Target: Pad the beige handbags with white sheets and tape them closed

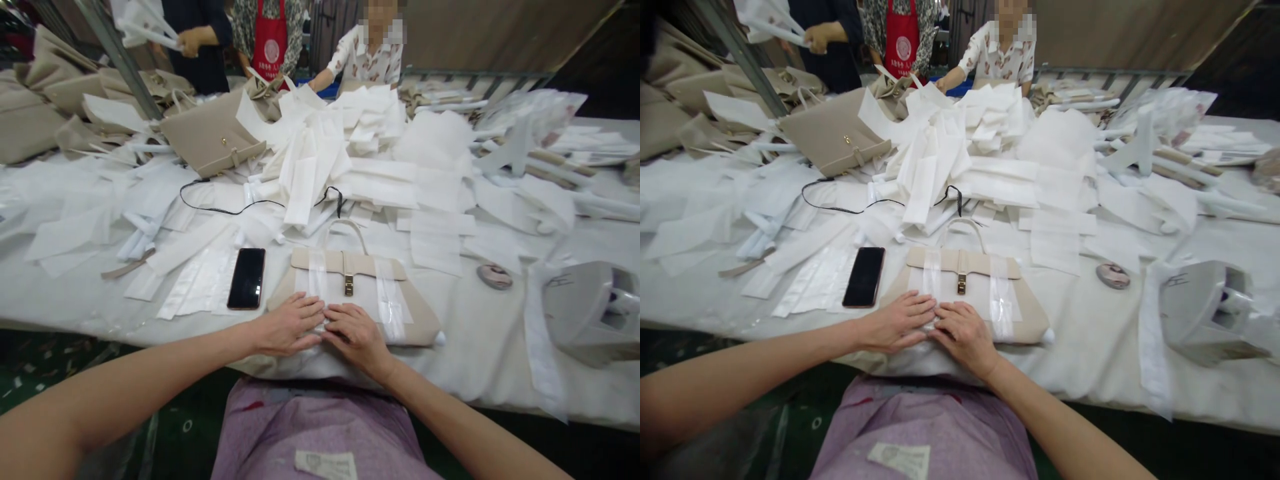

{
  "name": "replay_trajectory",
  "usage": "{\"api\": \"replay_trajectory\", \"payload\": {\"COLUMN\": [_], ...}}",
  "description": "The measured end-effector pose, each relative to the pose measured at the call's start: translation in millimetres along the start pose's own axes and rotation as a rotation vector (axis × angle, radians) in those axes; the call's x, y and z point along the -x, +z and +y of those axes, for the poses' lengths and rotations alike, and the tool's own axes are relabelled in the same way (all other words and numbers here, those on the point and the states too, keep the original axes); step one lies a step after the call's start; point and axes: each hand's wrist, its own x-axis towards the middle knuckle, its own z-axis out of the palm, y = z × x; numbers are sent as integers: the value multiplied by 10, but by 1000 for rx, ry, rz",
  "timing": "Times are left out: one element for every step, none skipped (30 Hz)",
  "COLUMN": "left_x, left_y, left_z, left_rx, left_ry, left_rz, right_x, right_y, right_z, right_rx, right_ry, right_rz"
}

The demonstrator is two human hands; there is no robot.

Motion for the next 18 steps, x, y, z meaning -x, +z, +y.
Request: {"api": "replay_trajectory", "payload": {"left_x": [-15, -25, -30, -28, -22, -12, -1, 11, 22, 32, 40, 48, 54, 60, 64, 68, 72, 74], "left_y": [2, 17, 42, 74, 106, 137, 164, 187, 205, 220, 233, 244, 255, 265, 274, 280, 285, 287], "left_z": [9, 19, 29, 40, 49, 56, 62, 66, 67, 67, 65, 63, 61, 58, 56, 56, 56, 58], "left_rx": [7, 3, -11, -30, -51, -69, -86, -101, -115, -129, -143, -157, -171, -185, -197, -209, -221, -230], "left_ry": [-25, -42, -50, -52, -52, -49, -45, -40, -36, -31, -25, -20, -14, -6, 4, 13, 19, 21], "left_rz": [29, 58, 82, 98, 107, 115, 124, 134, 144, 154, 163, 171, 179, 187, 197, 206, 213, 217], "right_x": [2, 2, 1, -1, -5, -8, -9, -4, 9, 32, 66, 109, 158, 208, 256, 297, 331, 356], "right_y": [5, 11, 17, 22, 23, 17, 4, -17, -43, -69, -90, -100, -93, -68, -23, 38, 109, 184], "right_z": [-3, -5, -4, -3, -3, -5, -11, -26, -50, -85, -131, -185, -243, -301, -353, -396, -427, -446], "right_rx": [6, 12, 20, 29, 39, 48, 55, 63, 71, 79, 85, 86, 83, 78, 74, 71, 72, 73], "right_ry": [-4, -8, -13, -21, -32, -43, -55, -67, -78, -85, -88, -90, -95, -98, -98, -96, -89, -75], "right_rz": [-1, -4, -9, -11, -12, -9, -6, -8, -11, -12, -14, -23, -40, -64, -95, -129, -152, -155]}}
